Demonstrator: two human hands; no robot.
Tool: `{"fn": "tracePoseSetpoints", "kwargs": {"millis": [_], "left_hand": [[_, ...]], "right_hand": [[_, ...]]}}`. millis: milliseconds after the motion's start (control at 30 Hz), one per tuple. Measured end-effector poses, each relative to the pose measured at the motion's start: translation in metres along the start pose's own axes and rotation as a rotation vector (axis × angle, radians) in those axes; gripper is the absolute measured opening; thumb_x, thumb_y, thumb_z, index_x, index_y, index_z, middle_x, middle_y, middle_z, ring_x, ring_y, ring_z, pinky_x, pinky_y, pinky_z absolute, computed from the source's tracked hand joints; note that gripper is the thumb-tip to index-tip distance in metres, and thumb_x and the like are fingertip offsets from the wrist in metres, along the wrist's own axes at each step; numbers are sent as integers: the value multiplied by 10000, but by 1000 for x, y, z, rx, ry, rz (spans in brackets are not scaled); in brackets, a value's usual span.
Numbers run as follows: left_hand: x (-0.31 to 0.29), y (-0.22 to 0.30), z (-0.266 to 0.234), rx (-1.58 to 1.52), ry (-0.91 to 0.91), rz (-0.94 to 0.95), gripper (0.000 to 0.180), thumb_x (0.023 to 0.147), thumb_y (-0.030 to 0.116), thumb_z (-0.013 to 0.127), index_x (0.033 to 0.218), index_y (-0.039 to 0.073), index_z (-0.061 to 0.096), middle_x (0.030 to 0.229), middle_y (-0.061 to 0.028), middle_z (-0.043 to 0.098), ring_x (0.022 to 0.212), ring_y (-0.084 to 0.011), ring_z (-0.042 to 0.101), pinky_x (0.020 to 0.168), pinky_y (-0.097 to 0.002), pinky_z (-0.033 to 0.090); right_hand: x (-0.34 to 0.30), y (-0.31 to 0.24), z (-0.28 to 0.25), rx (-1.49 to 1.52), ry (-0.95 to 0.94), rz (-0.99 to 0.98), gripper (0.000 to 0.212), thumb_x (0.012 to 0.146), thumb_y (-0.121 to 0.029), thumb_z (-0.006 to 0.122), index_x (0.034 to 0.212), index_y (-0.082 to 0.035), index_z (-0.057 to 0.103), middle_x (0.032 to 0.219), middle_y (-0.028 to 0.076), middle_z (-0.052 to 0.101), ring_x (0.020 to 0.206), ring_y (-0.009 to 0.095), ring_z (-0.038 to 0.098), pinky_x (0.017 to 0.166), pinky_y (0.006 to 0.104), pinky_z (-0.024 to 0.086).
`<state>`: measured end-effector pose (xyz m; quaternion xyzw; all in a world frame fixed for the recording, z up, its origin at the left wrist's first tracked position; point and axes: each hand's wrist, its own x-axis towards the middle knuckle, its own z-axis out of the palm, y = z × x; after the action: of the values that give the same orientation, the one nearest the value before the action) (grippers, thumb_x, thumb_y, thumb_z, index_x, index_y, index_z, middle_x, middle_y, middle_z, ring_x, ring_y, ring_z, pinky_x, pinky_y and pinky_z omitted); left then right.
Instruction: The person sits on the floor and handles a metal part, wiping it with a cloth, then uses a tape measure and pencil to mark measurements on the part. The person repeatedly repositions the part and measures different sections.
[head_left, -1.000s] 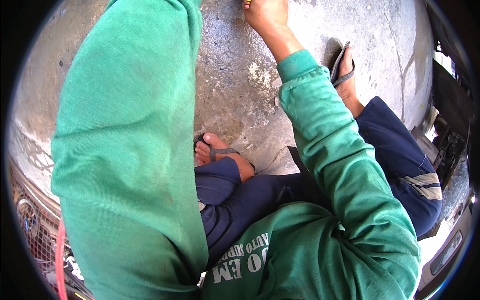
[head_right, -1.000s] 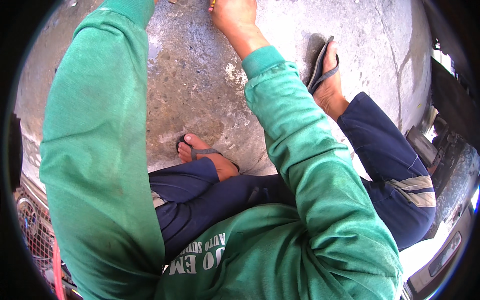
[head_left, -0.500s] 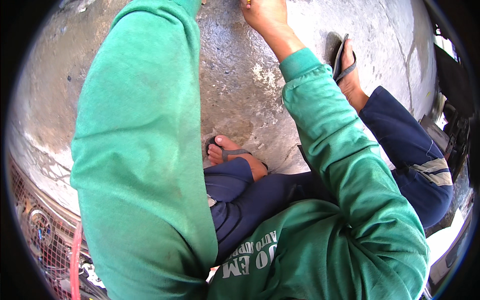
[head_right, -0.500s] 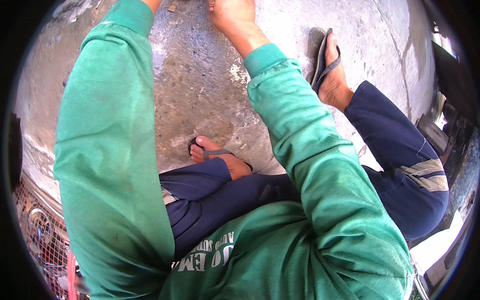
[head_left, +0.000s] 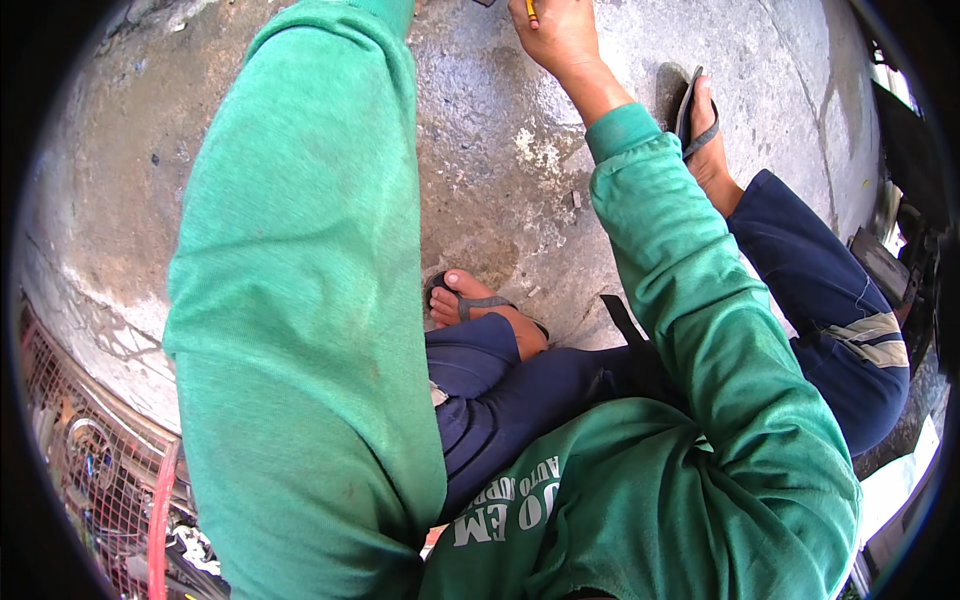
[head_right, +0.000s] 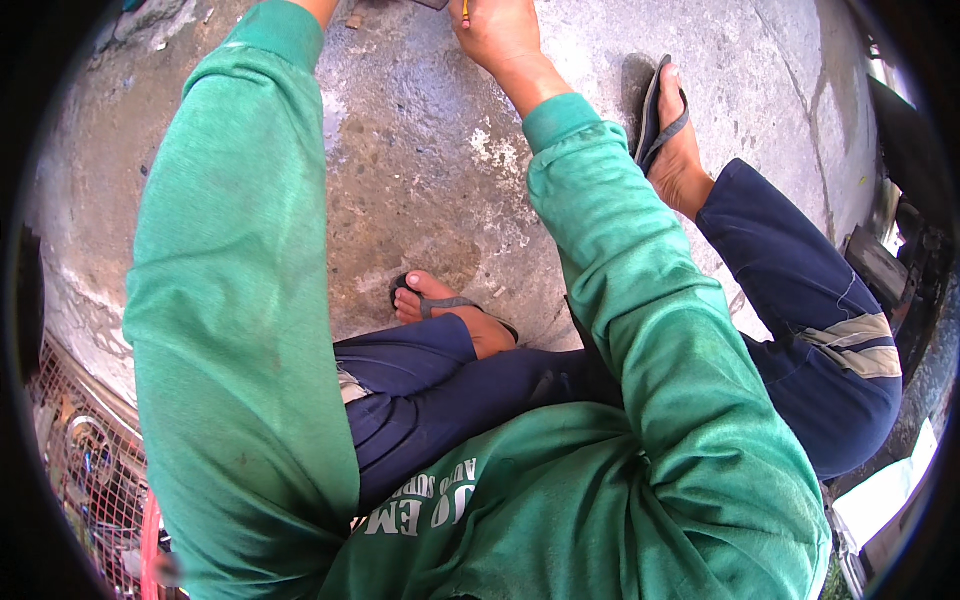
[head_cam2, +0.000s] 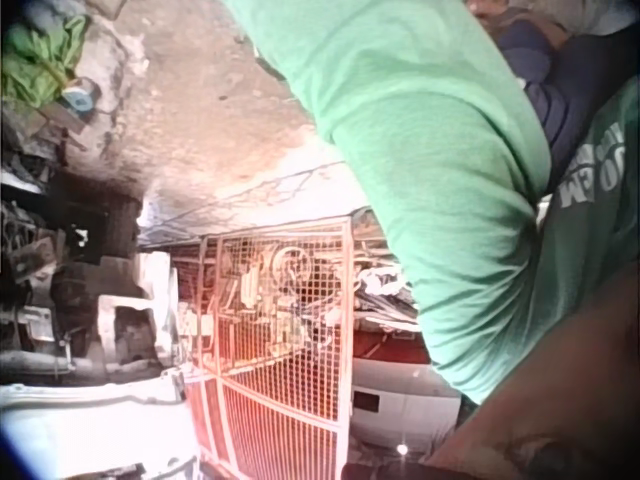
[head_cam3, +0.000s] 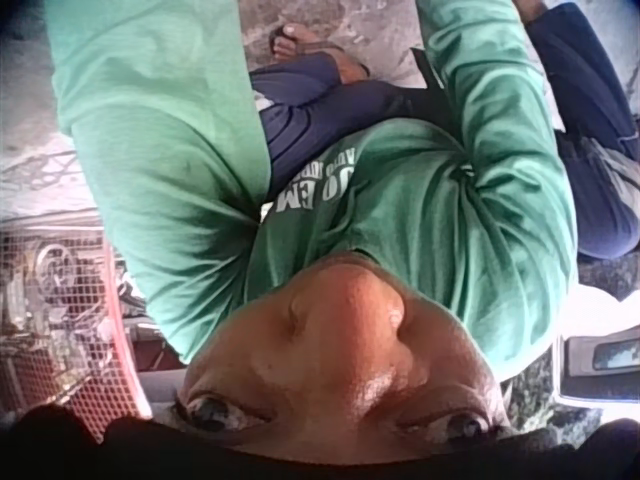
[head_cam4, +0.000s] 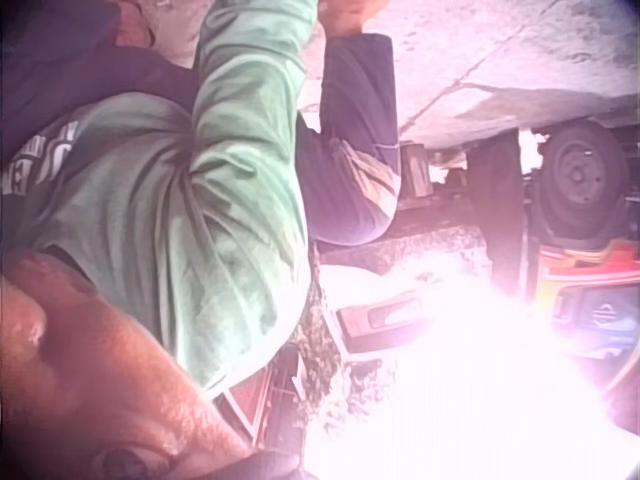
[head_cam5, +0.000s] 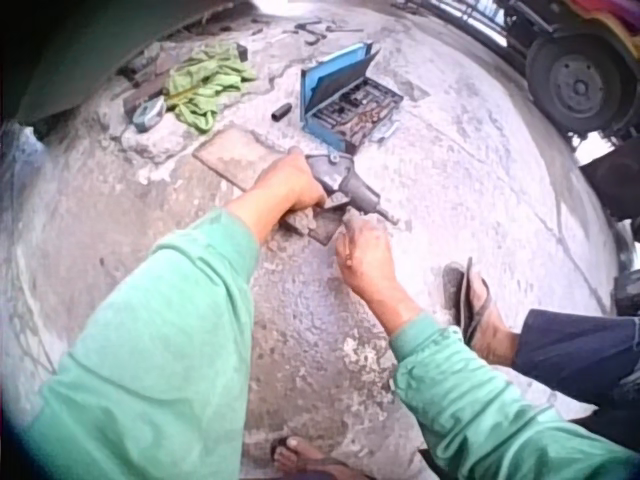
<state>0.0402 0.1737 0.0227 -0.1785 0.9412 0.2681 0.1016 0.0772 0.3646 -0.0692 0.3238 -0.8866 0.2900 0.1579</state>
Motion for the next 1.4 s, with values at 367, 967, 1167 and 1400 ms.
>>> {"fn": "tracePoseSetpoints", "kwargs": {"millis": [367,967,1167,1400], "left_hand": [[11,0,9,3,-5,-25,918,644,264,921,1374,-76,480,1246,-292,678,1177,-383,672,983,-406,545],[32,-27,16,-144,-229,-209,695,755,359,921,1240,-65,660,1028,-115,751,865,-229,709,821,-397,557],[11,-9,10,-203,-182,-341,640,726,321,941,1145,-99,699,1041,-142,751,854,-230,716,827,-372,557],[2,-3,13,-350,-184,-347,541,780,226,906,1167,-85,691,1057,-159,747,878,-233,723,807,-364,577]], "right_hand": [[-26,-18,-33,340,90,220,238,933,-125,645,1134,-5,690,951,214,719,838,364,713,724,441,566],[-40,-16,2,1173,208,935,192,888,-134,740,1056,-44,760,854,61,756,765,130,700,696,286,565],[-36,-1,14,1078,218,886,248,864,-220,748,1050,-61,790,851,99,772,778,165,725,729,325,570],[-34,8,0,1077,188,923,165,860,-180,752,970,-58,767,809,62,749,736,121,696,687,296,554]]}}
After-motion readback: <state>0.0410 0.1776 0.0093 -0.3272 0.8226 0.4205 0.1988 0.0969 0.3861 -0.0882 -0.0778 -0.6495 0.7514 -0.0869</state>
